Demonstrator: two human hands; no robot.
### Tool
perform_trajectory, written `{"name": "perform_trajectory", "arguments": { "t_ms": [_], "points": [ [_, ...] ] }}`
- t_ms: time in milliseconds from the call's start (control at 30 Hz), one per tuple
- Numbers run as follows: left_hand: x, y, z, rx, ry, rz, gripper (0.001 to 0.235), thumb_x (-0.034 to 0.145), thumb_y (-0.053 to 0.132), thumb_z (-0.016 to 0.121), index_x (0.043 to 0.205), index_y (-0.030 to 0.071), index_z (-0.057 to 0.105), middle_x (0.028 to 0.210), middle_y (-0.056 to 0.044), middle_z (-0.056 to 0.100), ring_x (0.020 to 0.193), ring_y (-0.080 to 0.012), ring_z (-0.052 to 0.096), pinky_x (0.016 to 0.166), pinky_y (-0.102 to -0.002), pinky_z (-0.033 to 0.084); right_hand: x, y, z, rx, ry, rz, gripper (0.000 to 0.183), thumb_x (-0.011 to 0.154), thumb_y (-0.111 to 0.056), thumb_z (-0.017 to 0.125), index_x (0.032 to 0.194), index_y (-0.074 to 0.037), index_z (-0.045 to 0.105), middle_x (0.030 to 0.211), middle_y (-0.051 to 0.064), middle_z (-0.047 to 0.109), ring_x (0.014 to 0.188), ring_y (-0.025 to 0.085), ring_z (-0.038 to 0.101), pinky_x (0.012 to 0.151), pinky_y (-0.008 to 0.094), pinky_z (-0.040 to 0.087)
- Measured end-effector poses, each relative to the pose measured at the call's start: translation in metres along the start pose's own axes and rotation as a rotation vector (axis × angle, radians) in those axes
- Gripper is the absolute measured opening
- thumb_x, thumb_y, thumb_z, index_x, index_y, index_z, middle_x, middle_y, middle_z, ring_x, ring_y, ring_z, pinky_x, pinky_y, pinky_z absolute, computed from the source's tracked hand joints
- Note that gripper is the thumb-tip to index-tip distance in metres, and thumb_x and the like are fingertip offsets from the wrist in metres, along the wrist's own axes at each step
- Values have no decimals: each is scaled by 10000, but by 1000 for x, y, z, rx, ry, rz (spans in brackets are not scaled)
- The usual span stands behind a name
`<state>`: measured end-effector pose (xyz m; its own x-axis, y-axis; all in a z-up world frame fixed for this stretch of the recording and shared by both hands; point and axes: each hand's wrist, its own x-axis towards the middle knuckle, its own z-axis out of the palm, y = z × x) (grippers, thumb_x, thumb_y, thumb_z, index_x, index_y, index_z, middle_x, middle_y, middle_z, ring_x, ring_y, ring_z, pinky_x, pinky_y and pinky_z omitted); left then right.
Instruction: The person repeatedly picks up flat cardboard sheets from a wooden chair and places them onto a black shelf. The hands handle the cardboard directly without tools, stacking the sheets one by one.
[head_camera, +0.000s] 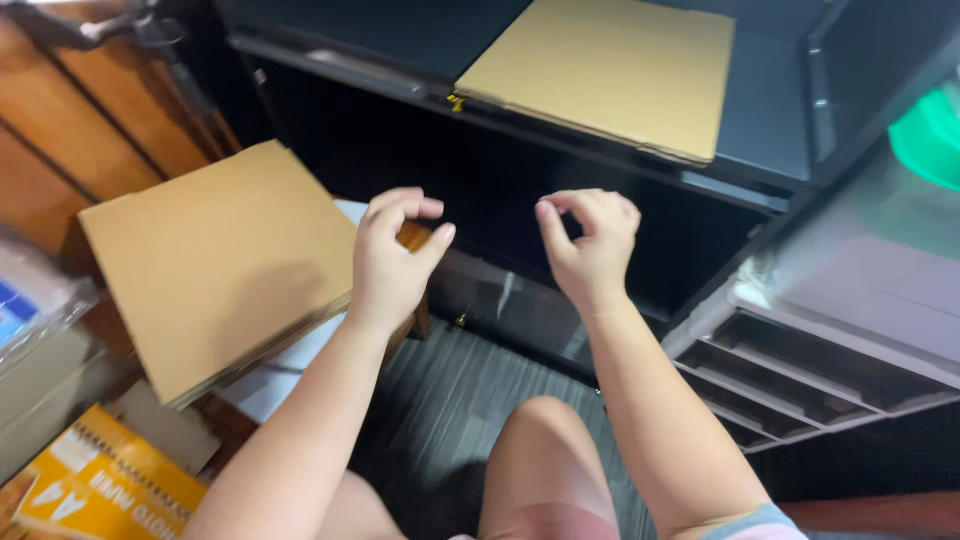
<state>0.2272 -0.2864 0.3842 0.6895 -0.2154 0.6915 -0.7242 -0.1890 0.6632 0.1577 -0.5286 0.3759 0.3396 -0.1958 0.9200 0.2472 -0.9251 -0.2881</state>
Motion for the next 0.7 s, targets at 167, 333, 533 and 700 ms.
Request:
{"name": "perform_trajectory", "arguments": {
  "t_ms": [167, 333, 533, 700],
  "points": [
    [-91, -48, -63, 157, 171, -223, 212, 729, 79, 908, 782, 176, 728, 821, 19, 674, 711, -149, 638, 703, -250, 552, -53, -35, 70, 240, -421, 182, 154, 846, -247, 824, 992, -266, 777, 862, -53, 721, 855, 185, 725, 835, 374, 544],
    [-139, -68, -139, 274, 350, -443, 132, 846, 125, 865, 915, 188, 772, 834, 28, 721, 776, -115, 678, 752, -242, 551, -86, -73, 118, 351, -659, 266, 346, 846, -214, 820, 1177, -231, 719, 1173, 41, 670, 1033, 262, 729, 895, 446, 583],
    [-156, -101, -202, 551, 443, -256, 367, 867, 149, 877, 1188, 137, 701, 1292, -83, 543, 1211, -340, 566, 1056, -458, 449, -89, -102, 151, 327, -797, 251, 656, 849, -342, 838, 1440, -262, 567, 1485, 161, 486, 1329, 437, 565, 1058, 550, 526],
    [-151, -84, -212, 422, 263, -554, 623, 923, 300, 808, 1478, 162, 562, 1623, -250, 303, 1468, -507, 372, 1209, -613, 313, -87, -117, 159, 279, -888, 278, 695, 870, -410, 824, 1482, -225, 551, 1579, 200, 421, 1414, 435, 496, 1138, 562, 471]
  ]
}}
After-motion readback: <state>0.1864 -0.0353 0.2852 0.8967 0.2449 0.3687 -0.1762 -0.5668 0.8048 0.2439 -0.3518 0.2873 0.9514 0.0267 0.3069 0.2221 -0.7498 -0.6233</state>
